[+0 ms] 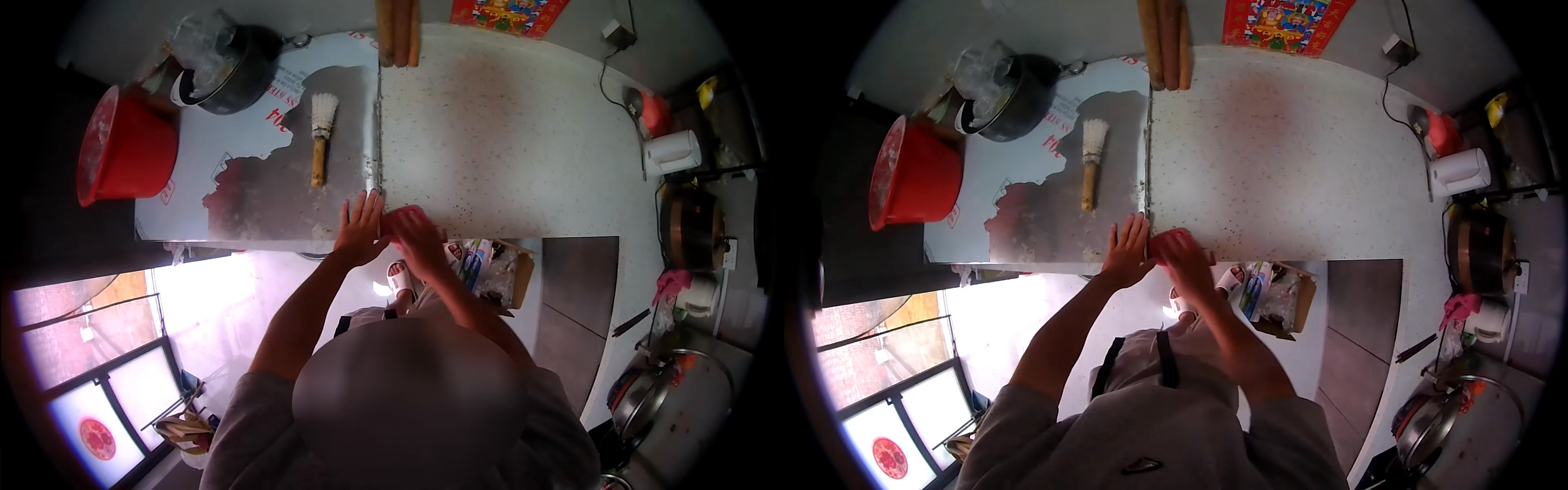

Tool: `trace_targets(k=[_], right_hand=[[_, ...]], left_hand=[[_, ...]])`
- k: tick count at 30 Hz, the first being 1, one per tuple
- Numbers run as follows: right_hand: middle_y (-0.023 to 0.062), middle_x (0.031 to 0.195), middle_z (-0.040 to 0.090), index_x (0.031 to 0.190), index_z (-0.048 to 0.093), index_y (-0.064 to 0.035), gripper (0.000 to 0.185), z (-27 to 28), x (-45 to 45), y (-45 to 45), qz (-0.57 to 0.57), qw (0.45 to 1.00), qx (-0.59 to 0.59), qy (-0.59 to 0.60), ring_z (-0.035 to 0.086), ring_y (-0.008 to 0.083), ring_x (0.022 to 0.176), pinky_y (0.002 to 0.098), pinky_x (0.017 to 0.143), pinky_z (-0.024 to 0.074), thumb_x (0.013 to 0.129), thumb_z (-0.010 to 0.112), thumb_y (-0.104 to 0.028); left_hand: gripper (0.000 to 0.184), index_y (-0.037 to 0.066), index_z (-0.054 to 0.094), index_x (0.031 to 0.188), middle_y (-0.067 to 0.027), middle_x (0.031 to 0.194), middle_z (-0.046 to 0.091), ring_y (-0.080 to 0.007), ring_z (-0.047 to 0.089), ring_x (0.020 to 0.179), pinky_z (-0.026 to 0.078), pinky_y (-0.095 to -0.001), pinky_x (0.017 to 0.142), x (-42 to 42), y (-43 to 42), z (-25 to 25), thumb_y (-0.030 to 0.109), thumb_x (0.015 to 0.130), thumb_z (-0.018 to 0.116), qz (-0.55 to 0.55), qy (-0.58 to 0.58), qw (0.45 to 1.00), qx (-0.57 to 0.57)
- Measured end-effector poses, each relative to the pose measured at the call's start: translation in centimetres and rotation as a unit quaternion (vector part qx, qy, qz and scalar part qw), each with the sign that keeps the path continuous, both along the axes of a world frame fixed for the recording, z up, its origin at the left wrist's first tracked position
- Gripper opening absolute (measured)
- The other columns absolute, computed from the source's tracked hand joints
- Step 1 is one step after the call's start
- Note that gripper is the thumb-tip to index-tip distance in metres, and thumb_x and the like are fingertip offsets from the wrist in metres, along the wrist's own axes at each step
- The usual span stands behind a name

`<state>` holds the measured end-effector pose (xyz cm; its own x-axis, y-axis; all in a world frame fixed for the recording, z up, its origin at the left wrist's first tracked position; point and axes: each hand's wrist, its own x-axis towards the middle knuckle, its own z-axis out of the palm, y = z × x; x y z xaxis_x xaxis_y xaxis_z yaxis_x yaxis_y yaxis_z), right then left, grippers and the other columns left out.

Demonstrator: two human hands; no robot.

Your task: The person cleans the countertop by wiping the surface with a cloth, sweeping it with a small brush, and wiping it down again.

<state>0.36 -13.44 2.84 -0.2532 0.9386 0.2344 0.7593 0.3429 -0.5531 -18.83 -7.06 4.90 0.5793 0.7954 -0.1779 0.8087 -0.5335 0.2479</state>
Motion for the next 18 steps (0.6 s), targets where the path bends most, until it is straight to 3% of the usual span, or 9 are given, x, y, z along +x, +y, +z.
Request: trace_targets(k=[5,6,9,10,11,13,16,18], right_hand=[[0.0196,0.142,0.048,0.136,0.050,-0.0044,0.056,-0.2,11.4,-2.3,-0.150,0.983,0.022,-0.103,0.040,0.0433,0.134,0.0545,0.111,0.0337,0.083,0.068,-0.013],[0.0208,0.144,0.045,0.139,0.047,-0.0047,0.056,0.1,12.1,-2.5,-0.160,0.981,0.011,-0.113,0.039,0.0439,0.135,0.0561,0.112,0.0315,0.087,0.065,-0.016],[0.0215,0.144,0.044,0.139,0.046,-0.0028,0.061,-1.3,7.7,-2.4,-0.253,0.959,0.041,-0.122,0.038,0.0455,0.136,0.0569,0.115,0.0281,0.083,0.066,-0.013],[0.0219,0.145,0.043,0.140,0.044,-0.0022,0.063,0.8,6.0,-1.5,-0.224,0.970,0.019,-0.096,0.037,0.0462,0.136,0.0577,0.115,0.0277,0.083,0.068,-0.014],[0.0213,0.144,0.044,0.139,0.046,-0.0026,0.063,-0.7,4.3,-1.9,-0.199,0.970,-0.009,-0.137,0.036,0.0453,0.137,0.0563,0.115,0.0283,0.082,0.069,-0.015],[0.0199,0.144,0.045,0.139,0.047,-0.0041,0.064,-0.5,3.6,-2.4,-0.085,0.994,-0.008,-0.074,0.036,0.0436,0.138,0.0546,0.115,0.0290,0.080,0.071,-0.015],[0.0181,0.143,0.046,0.135,0.051,-0.0049,0.057,0.0,9.0,-2.0,-0.008,0.998,0.007,-0.055,0.038,0.0414,0.137,0.0525,0.113,0.0326,0.081,0.069,-0.011],[0.0192,0.143,0.047,0.136,0.049,-0.0043,0.060,-0.4,13.2,-2.6,-0.128,0.987,0.006,-0.094,0.040,0.0430,0.135,0.0523,0.113,0.0326,0.080,0.070,-0.009]], left_hand=[[0.094,0.003,0.017,0.156,-0.0167,0.164,0.014,-0.0343,0.009,0.152,0.006,-0.0612,0.118,0.1,0.0,0.7,0.049,0.088,0.062,-0.001,0.016,1.000,-0.013],[0.094,0.003,0.016,0.156,-0.0167,0.164,0.014,-0.0343,0.009,0.152,0.006,-0.0611,0.118,0.1,0.1,0.7,0.049,0.088,0.061,0.001,0.017,1.000,-0.015],[0.094,0.003,0.016,0.156,-0.0168,0.164,0.013,-0.0343,0.008,0.152,0.006,-0.0613,0.118,0.2,-0.4,0.3,0.050,0.088,0.061,0.002,0.014,1.000,-0.013],[0.095,0.003,0.016,0.156,-0.0169,0.164,0.013,-0.0343,0.008,0.152,0.006,-0.0615,0.118,0.1,-0.1,0.0,0.050,0.087,0.061,0.002,0.012,1.000,-0.005],[0.095,0.004,0.016,0.156,-0.0168,0.164,0.013,-0.0342,0.008,0.152,0.006,-0.0615,0.118,0.1,0.2,-0.1,0.050,0.087,0.062,0.002,0.008,1.000,-0.006],[0.096,0.006,0.016,0.157,-0.0166,0.164,0.012,-0.0340,0.007,0.152,0.006,-0.0614,0.118,0.0,0.1,0.0,0.049,0.086,0.064,0.003,0.003,1.000,-0.013],[0.096,0.009,0.016,0.157,-0.0170,0.163,0.014,-0.0342,0.008,0.152,0.007,-0.0609,0.118,0.7,0.4,1.3,0.045,0.084,0.067,0.032,0.013,0.997,-0.068],[0.096,0.011,0.016,0.158,-0.0168,0.162,0.017,-0.0343,0.010,0.152,0.007,-0.0601,0.119,1.7,0.2,1.6,0.042,0.083,0.069,0.057,0.010,0.997,-0.052]])
